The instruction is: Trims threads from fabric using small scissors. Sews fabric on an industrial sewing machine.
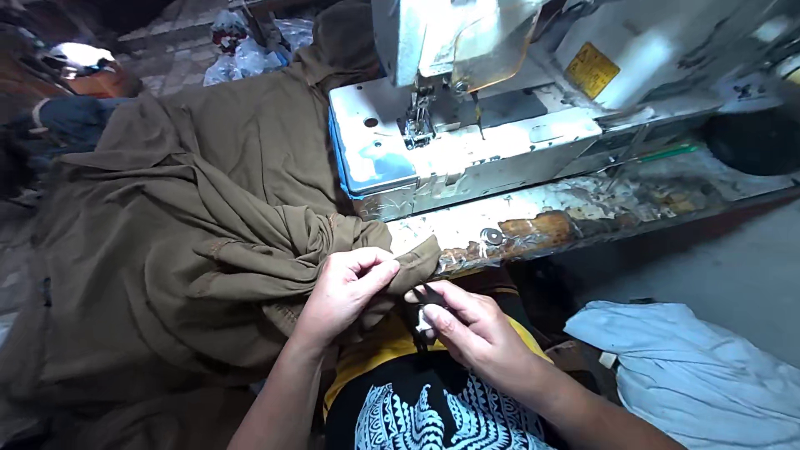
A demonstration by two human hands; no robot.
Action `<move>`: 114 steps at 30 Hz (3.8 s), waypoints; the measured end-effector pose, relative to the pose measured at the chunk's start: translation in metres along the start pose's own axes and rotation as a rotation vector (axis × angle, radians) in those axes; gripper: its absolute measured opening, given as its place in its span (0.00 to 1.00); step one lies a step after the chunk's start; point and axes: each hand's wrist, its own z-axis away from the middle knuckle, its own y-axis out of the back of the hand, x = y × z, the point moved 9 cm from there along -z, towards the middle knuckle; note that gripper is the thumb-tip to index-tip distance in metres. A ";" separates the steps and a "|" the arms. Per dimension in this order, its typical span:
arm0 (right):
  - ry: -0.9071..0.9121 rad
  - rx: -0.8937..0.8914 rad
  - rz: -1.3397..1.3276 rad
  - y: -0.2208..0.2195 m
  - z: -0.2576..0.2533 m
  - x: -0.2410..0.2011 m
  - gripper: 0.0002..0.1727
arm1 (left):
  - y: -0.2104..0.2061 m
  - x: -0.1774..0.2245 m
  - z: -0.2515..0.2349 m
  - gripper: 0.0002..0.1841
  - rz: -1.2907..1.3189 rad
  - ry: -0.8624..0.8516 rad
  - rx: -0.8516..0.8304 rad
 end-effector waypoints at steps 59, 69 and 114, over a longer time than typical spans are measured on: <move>-0.144 0.029 -0.015 0.006 -0.011 0.013 0.17 | -0.002 0.002 0.000 0.08 0.081 -0.005 -0.027; -0.136 0.043 -0.022 0.005 -0.011 0.014 0.16 | -0.002 0.001 0.001 0.08 0.080 -0.017 -0.039; -0.076 0.265 1.111 0.124 -0.055 0.036 0.13 | 0.003 -0.005 -0.006 0.19 0.073 0.083 -0.047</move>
